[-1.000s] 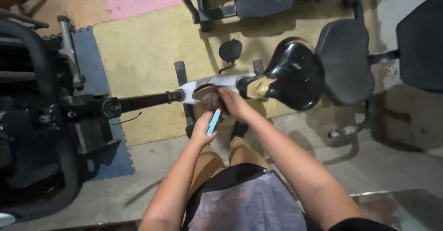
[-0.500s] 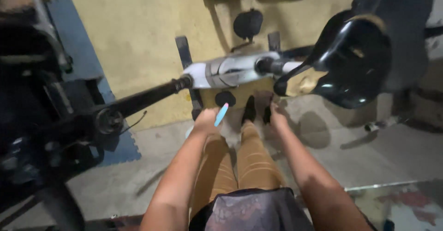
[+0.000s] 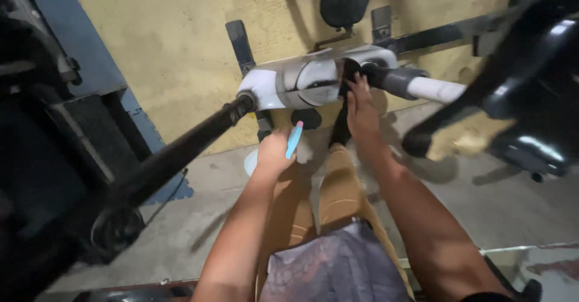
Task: Wiping down and cleaning various exercise machines with a spray bottle and cloth.
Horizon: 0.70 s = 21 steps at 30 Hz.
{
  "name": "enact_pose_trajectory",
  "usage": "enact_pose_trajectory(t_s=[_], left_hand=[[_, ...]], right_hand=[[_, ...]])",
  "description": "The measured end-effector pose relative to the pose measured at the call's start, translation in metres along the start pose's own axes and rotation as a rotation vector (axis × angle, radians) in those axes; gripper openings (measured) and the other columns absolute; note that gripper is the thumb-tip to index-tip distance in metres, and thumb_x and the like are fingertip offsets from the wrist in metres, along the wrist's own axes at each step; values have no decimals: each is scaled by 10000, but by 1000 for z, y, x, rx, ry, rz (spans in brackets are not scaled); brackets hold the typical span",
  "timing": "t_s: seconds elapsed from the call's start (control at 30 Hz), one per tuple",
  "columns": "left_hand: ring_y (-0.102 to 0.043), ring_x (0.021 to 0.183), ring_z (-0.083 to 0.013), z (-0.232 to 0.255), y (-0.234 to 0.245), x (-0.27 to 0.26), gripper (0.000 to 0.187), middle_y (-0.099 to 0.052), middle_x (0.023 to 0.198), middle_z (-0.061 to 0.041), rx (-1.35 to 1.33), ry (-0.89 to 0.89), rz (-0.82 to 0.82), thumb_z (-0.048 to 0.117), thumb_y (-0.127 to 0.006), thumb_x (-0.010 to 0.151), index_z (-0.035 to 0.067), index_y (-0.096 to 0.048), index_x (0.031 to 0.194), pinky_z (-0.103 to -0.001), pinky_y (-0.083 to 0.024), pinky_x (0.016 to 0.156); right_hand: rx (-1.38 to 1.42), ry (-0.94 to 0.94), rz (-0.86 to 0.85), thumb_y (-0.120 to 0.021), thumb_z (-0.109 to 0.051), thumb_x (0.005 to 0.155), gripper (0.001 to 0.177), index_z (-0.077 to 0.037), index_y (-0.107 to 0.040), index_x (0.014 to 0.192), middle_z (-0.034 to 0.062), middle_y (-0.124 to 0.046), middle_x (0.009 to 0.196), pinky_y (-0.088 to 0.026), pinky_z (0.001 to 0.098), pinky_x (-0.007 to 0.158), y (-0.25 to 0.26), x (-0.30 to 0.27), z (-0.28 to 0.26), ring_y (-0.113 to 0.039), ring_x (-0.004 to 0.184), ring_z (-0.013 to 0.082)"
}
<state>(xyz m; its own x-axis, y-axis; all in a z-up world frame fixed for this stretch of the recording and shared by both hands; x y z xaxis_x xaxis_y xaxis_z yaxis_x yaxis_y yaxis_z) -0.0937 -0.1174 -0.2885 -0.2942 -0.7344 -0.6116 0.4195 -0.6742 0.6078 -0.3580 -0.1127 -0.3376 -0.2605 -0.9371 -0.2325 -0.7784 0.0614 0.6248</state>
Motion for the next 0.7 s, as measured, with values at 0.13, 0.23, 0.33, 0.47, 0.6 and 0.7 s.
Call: enact_pose_trajectory(t_s=[0.13, 0.23, 0.33, 0.47, 0.6, 0.7], left_hand=[[-665, 907, -473, -19, 12, 3, 291, -689, 997, -236, -87, -47, 58, 169, -685, 762, 78, -624, 1031, -562, -540, 771], [-652, 928, -479, -32, 14, 6, 328, -690, 1056, -218, -91, 47, -12, 204, -711, 777, 71, -605, 1057, -576, -521, 769], [-651, 966, -477, -51, 8, 5, 334, -684, 1115, -218, -202, 16, 54, 185, -676, 830, 88, -611, 1143, -550, -536, 794], [-647, 1016, -471, -51, 8, 10, 389, -681, 1126, -223, -251, -38, 29, 144, -660, 796, 81, -607, 1176, -534, -537, 830], [-647, 1048, -458, -54, 15, 5, 297, -688, 1149, -203, -293, -72, 46, 122, -649, 877, 81, -614, 1169, -510, -538, 867], [-637, 1058, -461, -55, 24, 12, 378, -668, 1158, -212, -340, -178, 112, 80, -654, 806, 54, -599, 1179, -491, -538, 880]], right_hand=[[-605, 160, -141, -607, -292, 902, 565, -122, -539, 1437, 314, -387, 1530, -270, 665, 1098, -56, 40, -36, -315, 1438, 541], [-520, 316, -247, -601, -220, 951, 548, -133, -550, 1490, 227, -445, 1569, -255, 611, 1222, -121, 38, -73, -376, 1463, 466], [-460, 518, -316, -627, -253, 950, 504, -154, -589, 1443, 192, -491, 1552, -260, 597, 1226, -187, 41, -92, -408, 1454, 438], [-418, 627, -261, -662, -315, 877, 491, -115, -645, 1326, 205, -546, 1441, -283, 625, 1137, -185, 72, -75, -454, 1353, 426], [-633, 379, -407, -644, -276, 946, 313, -48, -716, 1147, 188, -664, 1243, -394, 579, 1102, -111, 97, -33, -555, 1268, 382], [-750, 302, -261, -606, -279, 1033, 287, -25, -709, 1116, 207, -664, 1227, -384, 587, 1067, -72, 111, -4, -560, 1240, 415]])
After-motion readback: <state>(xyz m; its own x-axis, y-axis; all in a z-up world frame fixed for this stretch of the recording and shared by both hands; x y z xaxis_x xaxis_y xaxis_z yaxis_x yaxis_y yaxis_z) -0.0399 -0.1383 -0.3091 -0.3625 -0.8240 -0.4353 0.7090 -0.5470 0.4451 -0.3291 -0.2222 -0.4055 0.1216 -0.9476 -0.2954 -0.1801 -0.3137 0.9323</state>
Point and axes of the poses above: each hand's wrist, its own x-axis towards the middle knuckle, its own y-axis out of the back of the hand, z = x × y, the point moved 6 cm from there along x, towards the middle knuckle
